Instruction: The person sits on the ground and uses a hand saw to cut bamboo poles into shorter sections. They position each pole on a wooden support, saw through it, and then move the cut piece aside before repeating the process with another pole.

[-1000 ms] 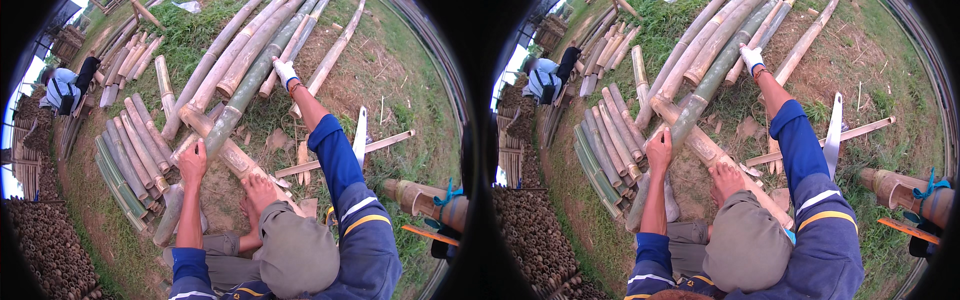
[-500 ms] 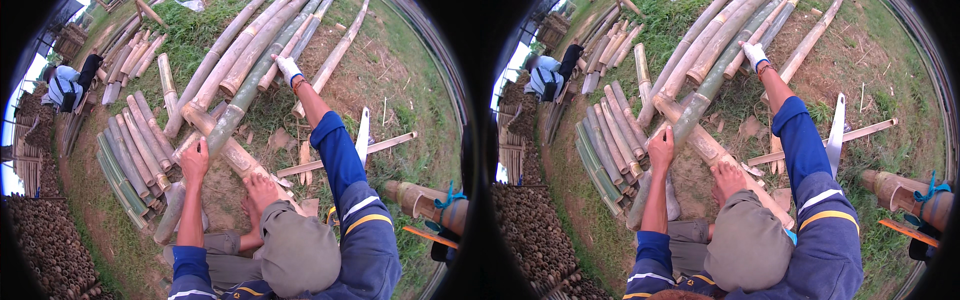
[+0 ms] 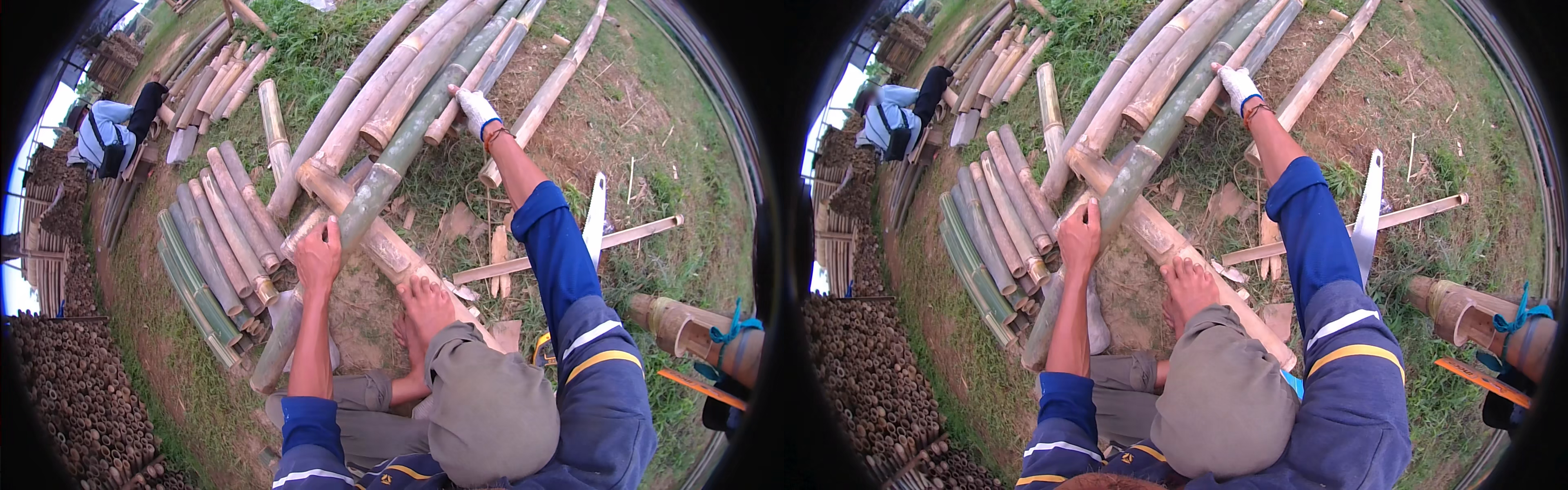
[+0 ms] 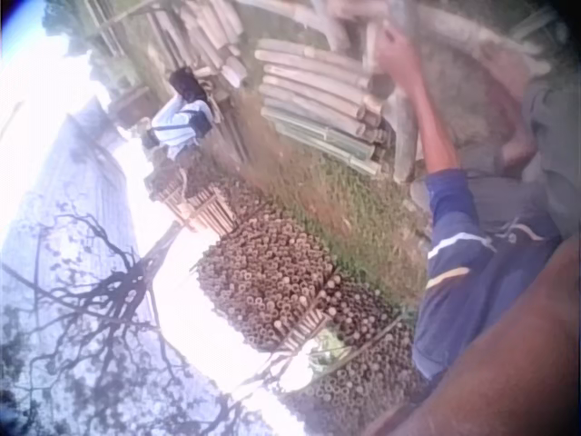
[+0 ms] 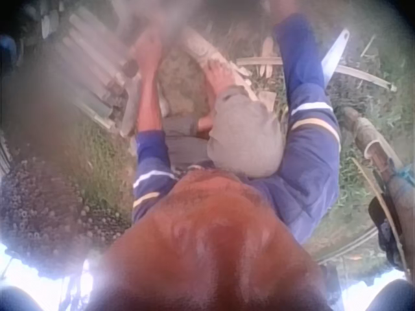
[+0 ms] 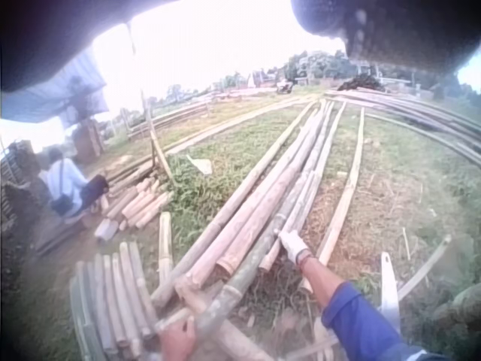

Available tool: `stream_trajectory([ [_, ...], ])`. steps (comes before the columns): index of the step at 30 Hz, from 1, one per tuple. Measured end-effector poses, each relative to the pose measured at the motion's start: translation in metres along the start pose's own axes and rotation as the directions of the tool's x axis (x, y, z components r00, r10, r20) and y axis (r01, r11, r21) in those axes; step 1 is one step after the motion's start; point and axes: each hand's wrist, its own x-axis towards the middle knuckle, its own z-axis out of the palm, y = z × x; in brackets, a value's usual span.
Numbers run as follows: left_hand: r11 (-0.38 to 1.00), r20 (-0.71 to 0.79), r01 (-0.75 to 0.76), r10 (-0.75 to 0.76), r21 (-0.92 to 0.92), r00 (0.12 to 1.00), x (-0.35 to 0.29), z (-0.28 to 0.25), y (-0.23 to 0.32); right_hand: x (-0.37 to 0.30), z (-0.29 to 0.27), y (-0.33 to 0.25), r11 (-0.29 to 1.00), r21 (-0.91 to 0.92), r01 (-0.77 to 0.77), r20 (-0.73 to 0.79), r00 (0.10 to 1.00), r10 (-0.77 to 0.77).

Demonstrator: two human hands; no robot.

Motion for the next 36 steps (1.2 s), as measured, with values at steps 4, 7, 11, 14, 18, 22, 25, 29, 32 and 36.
stream_trajectory([
  [4,1.0,-0.006,0.016,-0.016,0.023,1.0,-0.001,-0.003,0.0,-0.004,0.01,0.0,0.998,-0.057,-0.002,-0.003,1.0,0.002],
  [7,1.0,0.021,-0.024,0.023,0.021,1.0,0.001,0.003,0.009,0.011,-0.016,-0.003,1.0,-0.018,-0.005,-0.014,1.0,0.004],
  [11,1.0,-0.006,-0.004,0.004,0.03,1.0,-0.001,-0.003,-0.003,-0.001,0.007,-0.005,0.997,-0.023,-0.072,-0.014,0.997,0.072],
  [14,0.999,0.006,-0.002,0.002,0.034,1.0,-0.001,-0.003,0.001,-0.004,-0.003,-0.002,0.997,-0.039,-0.067,0.015,0.998,0.068],
  [18,1.0,0.003,0.01,-0.01,0.005,1.0,-0.001,-0.002,0.002,-0.003,-0.002,0.0,0.998,-0.031,-0.059,0.006,0.998,0.06],
  [22,1.0,-0.002,0.017,-0.017,0.004,1.0,-0.001,-0.004,0.001,-0.005,0.0,-0.001,1.0,0.006,-0.03,0.048,0.998,0.03],
  [25,1.0,-0.004,0.017,-0.017,0.005,1.0,-0.001,-0.001,0.002,-0.002,-0.003,-0.001,0.999,-0.003,-0.046,0.031,0.998,0.046],
  [29,1.0,-0.004,0.008,-0.008,0.016,1.0,-0.002,-0.002,-0.001,-0.002,-0.002,0.002,0.997,0.035,-0.066,0.032,0.997,0.065],
  [32,1.0,-0.014,-0.002,0.002,-0.002,1.0,-0.001,-0.001,-0.003,0.0,-0.003,0.001,0.997,0.039,-0.073,0.04,0.997,0.072],
  [36,1.0,-0.014,0.0,0.0,-0.01,1.0,-0.002,-0.001,0.0,0.001,-0.006,0.004,0.995,0.039,-0.087,0.039,0.996,0.085],
])
